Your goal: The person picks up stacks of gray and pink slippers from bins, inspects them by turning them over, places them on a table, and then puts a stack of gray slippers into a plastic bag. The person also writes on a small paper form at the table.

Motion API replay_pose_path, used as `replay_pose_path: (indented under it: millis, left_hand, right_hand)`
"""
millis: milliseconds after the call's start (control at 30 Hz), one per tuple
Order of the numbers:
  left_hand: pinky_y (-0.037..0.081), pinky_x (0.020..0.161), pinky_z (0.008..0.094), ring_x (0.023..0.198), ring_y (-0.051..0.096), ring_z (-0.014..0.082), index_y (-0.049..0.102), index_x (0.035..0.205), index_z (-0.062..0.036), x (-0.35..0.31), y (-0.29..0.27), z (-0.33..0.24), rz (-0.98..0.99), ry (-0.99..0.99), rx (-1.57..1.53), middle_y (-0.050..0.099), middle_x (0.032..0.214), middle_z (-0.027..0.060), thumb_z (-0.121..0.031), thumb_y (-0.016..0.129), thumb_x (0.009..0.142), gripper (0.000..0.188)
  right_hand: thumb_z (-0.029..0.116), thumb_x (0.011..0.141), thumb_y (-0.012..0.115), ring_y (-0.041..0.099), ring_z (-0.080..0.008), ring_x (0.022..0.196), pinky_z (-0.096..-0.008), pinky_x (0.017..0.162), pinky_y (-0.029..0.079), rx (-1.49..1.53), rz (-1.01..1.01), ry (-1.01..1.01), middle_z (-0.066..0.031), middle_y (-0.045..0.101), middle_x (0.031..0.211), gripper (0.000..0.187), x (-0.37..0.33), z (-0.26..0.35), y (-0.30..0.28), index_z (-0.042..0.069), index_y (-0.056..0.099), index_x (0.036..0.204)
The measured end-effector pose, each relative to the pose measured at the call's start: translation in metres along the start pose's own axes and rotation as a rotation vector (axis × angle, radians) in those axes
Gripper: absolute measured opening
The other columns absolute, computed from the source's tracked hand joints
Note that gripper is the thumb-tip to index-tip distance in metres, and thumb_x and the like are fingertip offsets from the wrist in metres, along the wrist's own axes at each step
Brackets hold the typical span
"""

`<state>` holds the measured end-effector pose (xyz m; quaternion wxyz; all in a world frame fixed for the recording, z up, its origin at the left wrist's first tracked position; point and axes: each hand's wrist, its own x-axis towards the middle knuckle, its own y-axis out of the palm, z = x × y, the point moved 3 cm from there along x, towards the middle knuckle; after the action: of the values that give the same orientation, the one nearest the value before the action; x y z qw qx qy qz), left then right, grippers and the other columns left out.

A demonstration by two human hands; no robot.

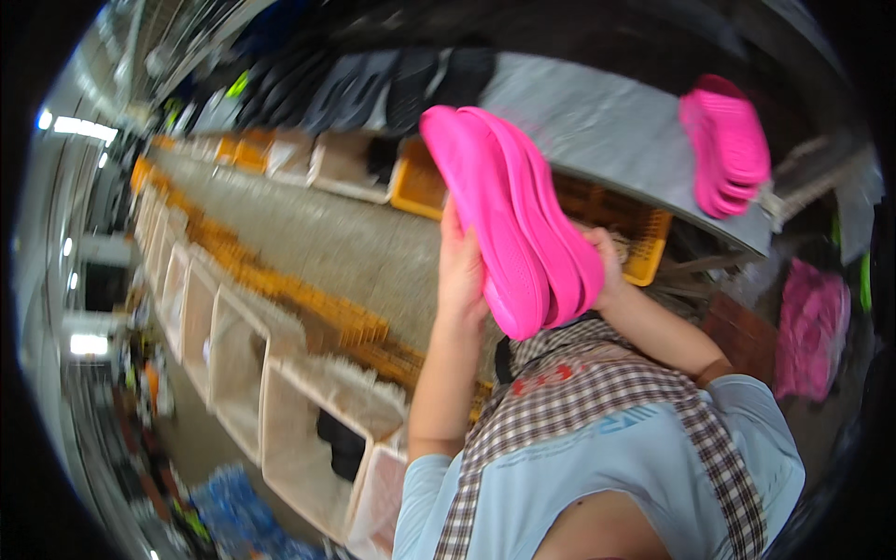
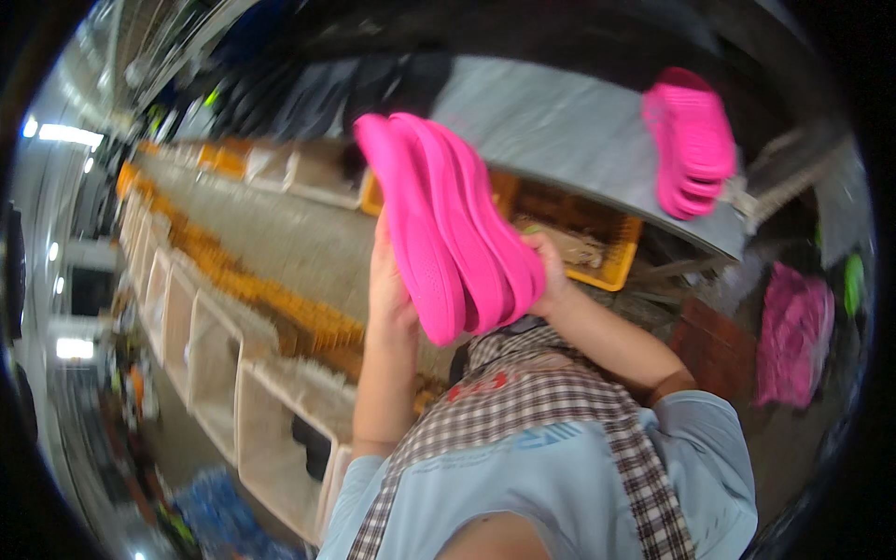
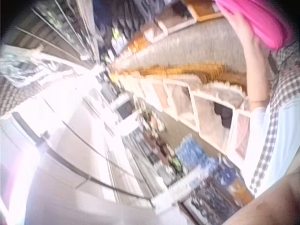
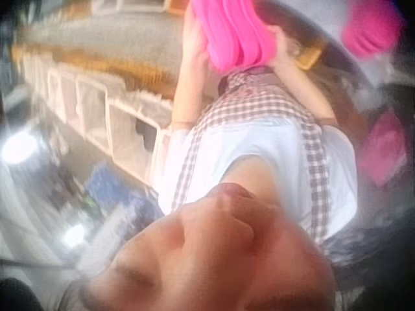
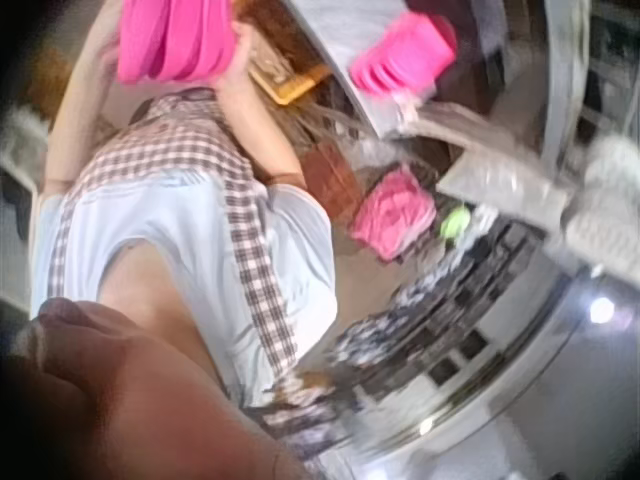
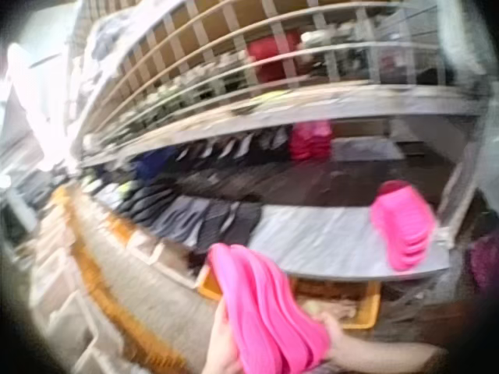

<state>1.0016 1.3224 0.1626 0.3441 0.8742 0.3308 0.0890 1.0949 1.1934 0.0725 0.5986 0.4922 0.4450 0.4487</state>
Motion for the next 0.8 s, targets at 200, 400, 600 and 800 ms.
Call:
replay_pose_path:
  millis: [200,400,600,800]
  left_hand:
    - [0.040,0.101,0.0424,0.124,0.042,0.0261,0.020,0.143,-0.0143,0.042,0.054,0.044,0.268,-0.355,-0.068,0.037,0.140,0.0114,-0.011,0.051,0.089,0.062]
    - [0.043,0.098,0.0427,0.122,0.045,0.0266,0.022,0.142,-0.0139,0.093,0.099,0.097,0.376,-0.469,0.020,0.040,0.137,0.0123,-0.010,0.047,0.090,0.058]
    - [0.045,0.094,0.0478,0.118,0.049,0.0287,0.025,0.141,-0.0164,0.140,0.124,0.142,0.358,-0.649,0.042,0.043,0.134,0.0126,-0.013,0.046,0.092,0.053]
    - [0.040,0.086,0.0595,0.122,0.043,0.0271,0.026,0.141,-0.0221,0.155,0.149,0.156,0.311,-0.657,0.329,0.040,0.138,0.0050,-0.030,0.053,0.090,0.059]
  right_hand:
    - [0.030,0.085,0.037,0.055,-0.0324,0.112,-0.0465,0.100,0.040,0.055,-0.091,-0.197,-0.0183,0.055,0.122,0.052,-0.037,0.049,-0.010,0.000,0.047,0.126]
    - [0.040,0.087,0.044,0.058,-0.0322,0.105,-0.0494,0.086,0.049,-0.019,-0.106,-0.236,-0.0165,0.055,0.122,0.056,-0.086,0.093,-0.014,0.007,0.041,0.132]
    - [0.043,0.091,0.044,0.061,-0.0303,0.100,-0.0410,0.070,0.058,0.012,-0.089,-0.237,-0.0161,0.056,0.117,0.055,-0.089,0.134,-0.026,0.007,0.039,0.132]
    - [0.053,0.093,0.039,0.047,-0.0371,0.119,-0.0360,0.079,0.057,0.031,-0.332,-0.410,-0.0208,0.042,0.132,0.068,-0.084,0.146,-0.018,0.002,0.030,0.137]
